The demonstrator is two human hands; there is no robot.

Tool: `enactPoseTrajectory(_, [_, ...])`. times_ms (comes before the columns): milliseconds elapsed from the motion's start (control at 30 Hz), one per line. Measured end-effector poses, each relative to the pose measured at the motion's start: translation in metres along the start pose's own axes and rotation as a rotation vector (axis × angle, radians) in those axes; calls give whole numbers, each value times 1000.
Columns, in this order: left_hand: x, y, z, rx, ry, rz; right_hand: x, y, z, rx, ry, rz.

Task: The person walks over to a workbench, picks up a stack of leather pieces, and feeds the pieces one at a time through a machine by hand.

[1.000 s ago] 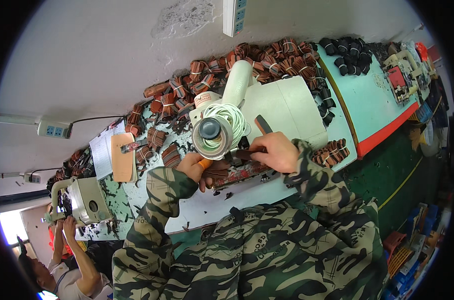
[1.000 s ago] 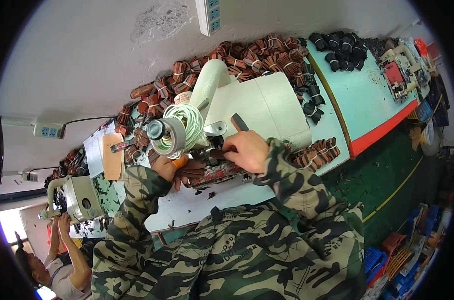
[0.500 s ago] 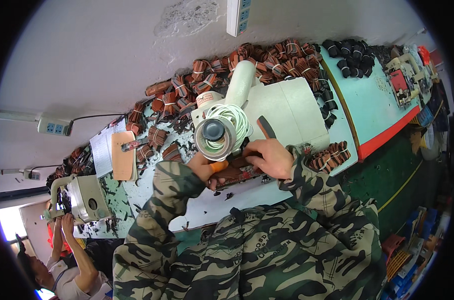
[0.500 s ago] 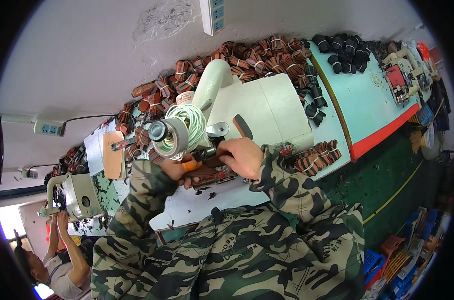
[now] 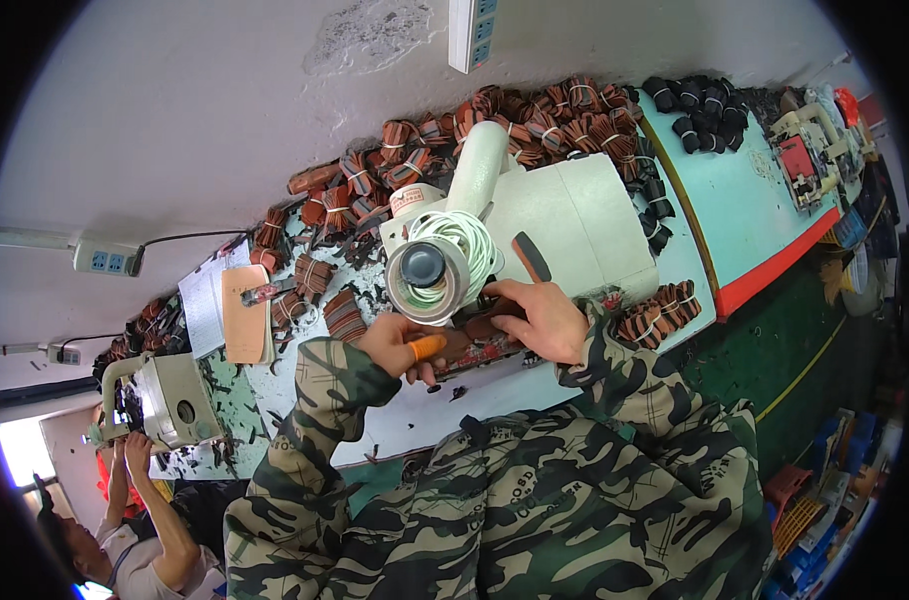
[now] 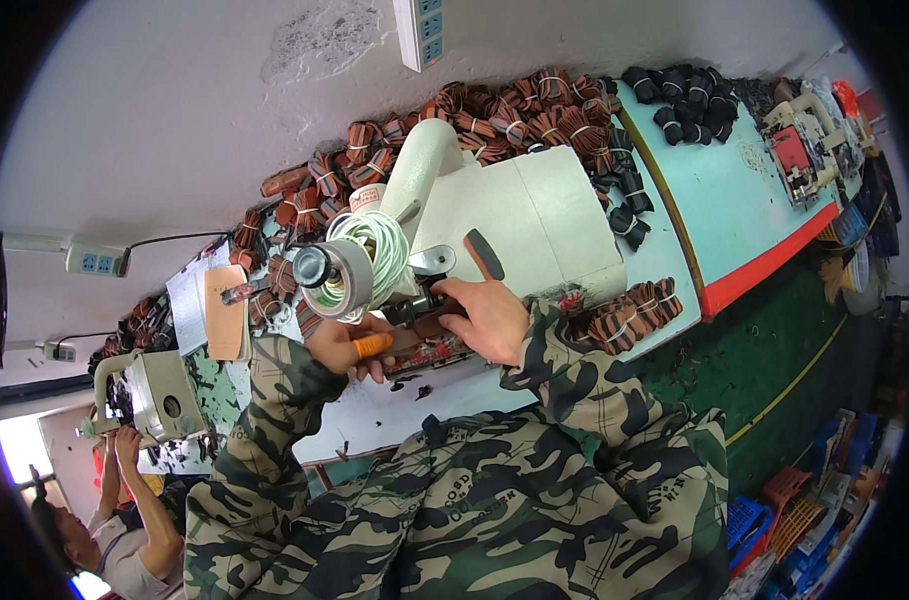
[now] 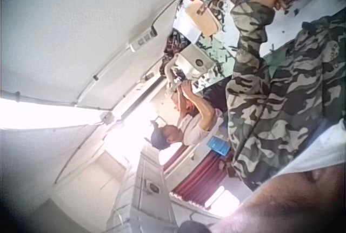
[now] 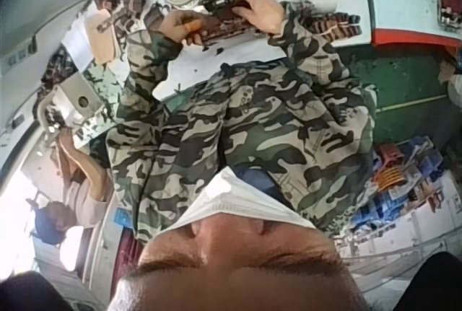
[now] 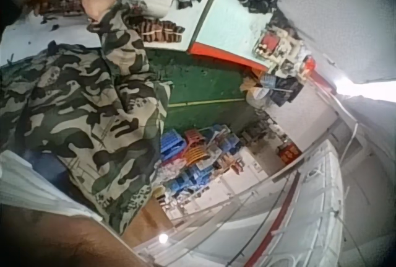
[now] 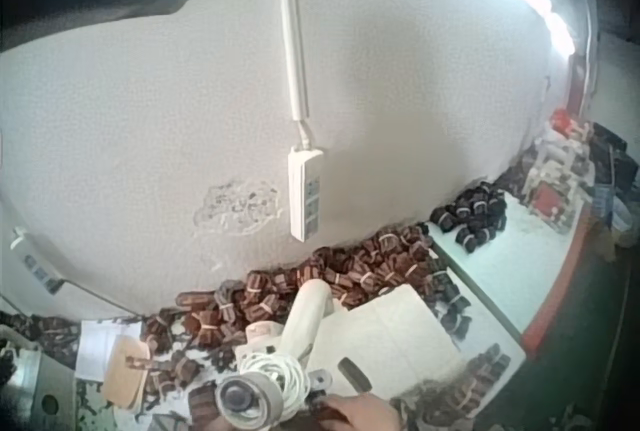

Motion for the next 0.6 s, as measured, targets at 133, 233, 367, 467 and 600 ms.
enactPoseTrajectory(133, [-13, 13, 0, 34, -41, -62, -2, 0, 1, -146, -30, -42])
enactPoseTrajectory(233, [-5, 25, -1, 111, -84, -163, -3, 3, 2, -171, -55, -49])
enactPoseTrajectory(367, [29, -2, 2, 53, -88, -135, 0, -3, -1, -188, -6, -39])
enactPoseTrajectory(467, [4, 11, -4, -67, -33, -57, -2, 0, -1, -108, 9, -25])
enactPoseTrajectory(600, [5, 24, 2, 74, -66, -87, 1, 6, 4, -147, -76, -78])
Point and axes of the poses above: each hand's wrist, its own z-axis away from the middle knuckle, its own y-axis out of the back of the hand, x = y × z, the point moved 9 cm from there along -z, towards the middle knuckle, and after that the axes turned 5 degrees about x, right-handed, at the moved point
